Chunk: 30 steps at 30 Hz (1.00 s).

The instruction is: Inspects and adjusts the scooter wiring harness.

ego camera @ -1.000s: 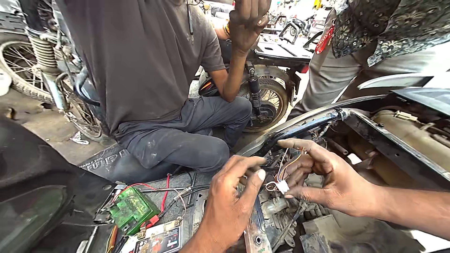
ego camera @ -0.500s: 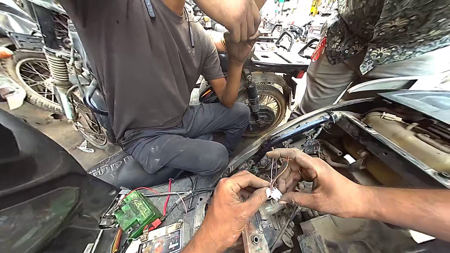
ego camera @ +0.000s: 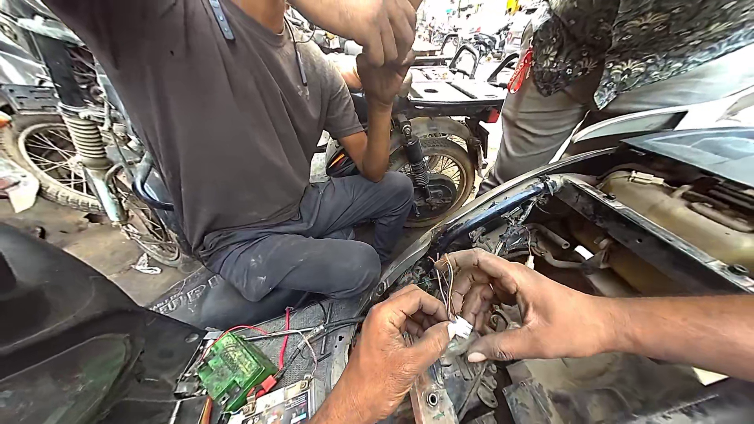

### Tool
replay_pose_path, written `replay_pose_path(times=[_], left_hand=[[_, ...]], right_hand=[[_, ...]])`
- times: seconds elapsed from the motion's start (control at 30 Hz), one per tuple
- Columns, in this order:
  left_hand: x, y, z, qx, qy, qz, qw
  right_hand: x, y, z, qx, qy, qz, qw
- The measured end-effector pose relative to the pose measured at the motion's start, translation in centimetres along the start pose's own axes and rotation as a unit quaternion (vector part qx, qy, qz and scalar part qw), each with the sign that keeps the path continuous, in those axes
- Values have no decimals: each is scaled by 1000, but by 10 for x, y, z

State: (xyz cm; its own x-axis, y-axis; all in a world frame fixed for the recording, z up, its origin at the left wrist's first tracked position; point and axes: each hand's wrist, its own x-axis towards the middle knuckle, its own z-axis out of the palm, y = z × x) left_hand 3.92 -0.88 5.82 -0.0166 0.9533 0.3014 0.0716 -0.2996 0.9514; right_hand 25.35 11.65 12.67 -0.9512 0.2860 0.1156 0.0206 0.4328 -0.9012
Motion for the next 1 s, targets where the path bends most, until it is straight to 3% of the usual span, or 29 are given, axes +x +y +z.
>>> replay_pose_path(times=[0.13,0.3,0.43,0.57,0.67,0.73,0.8,0.9,1.0], left_hand=[[0,-1,1,-33,-29,-8,999],[2,-11,6,-197,-54,-7,979],[1,-21,20,-311,-26,-5,950],[-1,-21,31,-279,48,12,959],[-6,-18,45,-300,113,-54,946],[-9,-19,53,-319,120,-94,935],[-9,-19,55,-299,122,-83,943],[-4,-16,52,-227,131,-49,964],[-2,-18,53,-260,139,-62,953]], right_hand=[[2,-4,-4,47,10,24,999],[4,-10,-6,107,26,50,993],[4,-6,-9,132,31,52,989],[4,-5,-8,131,15,66,989],[3,-5,-5,63,-9,33,997],[2,-2,-3,-19,-26,-2,999],[1,0,-2,-57,-31,-25,998],[1,-2,-1,-59,-28,-43,997],[-1,3,1,-54,-26,-52,997]])
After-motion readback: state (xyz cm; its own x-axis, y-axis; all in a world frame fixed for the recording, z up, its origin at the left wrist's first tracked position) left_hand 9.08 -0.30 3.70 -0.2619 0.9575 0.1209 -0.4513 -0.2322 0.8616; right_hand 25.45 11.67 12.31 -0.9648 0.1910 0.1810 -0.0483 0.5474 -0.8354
